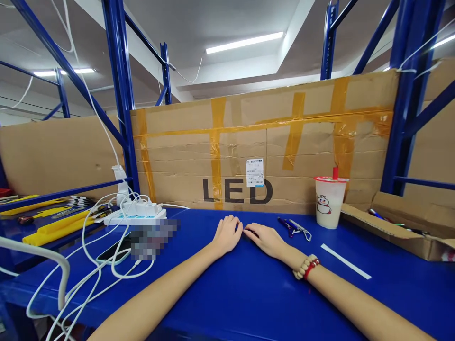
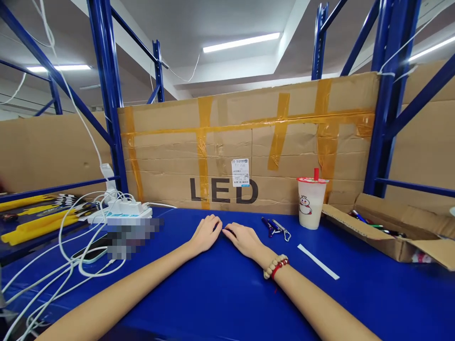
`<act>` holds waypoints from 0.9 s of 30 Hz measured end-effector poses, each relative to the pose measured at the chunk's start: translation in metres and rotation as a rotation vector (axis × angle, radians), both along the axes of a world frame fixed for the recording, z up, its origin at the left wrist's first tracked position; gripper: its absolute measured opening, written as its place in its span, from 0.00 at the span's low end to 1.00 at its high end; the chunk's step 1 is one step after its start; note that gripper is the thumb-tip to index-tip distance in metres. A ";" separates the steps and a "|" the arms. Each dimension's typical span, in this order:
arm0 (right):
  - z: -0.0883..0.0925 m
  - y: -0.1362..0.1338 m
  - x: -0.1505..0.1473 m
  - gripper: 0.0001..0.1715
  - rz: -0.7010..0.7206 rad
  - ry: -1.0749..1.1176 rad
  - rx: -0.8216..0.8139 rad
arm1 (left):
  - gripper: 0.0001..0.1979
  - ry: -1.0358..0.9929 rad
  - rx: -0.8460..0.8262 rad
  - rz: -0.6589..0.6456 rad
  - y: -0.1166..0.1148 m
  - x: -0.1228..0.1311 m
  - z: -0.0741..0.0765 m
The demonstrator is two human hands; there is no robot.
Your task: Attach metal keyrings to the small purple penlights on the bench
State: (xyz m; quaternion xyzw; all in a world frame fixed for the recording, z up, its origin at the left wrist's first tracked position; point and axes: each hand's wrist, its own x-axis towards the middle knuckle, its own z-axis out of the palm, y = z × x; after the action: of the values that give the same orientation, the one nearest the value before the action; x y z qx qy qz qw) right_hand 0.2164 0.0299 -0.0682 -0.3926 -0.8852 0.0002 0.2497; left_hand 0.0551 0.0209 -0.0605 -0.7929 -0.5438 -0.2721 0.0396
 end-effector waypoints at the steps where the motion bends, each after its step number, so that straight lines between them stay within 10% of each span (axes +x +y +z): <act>1: 0.001 0.000 0.000 0.21 0.003 -0.007 0.007 | 0.14 -0.022 -0.014 -0.007 0.000 0.000 0.000; 27: 0.007 -0.006 -0.005 0.25 -0.082 -0.160 0.120 | 0.20 0.072 -0.002 -0.154 -0.004 0.001 0.003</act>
State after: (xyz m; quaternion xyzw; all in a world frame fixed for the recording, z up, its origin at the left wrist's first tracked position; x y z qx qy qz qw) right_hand 0.2112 0.0241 -0.0612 -0.4116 -0.8839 -0.0947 0.2009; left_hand 0.0563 0.0173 -0.0572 -0.8416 -0.4797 -0.2453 0.0374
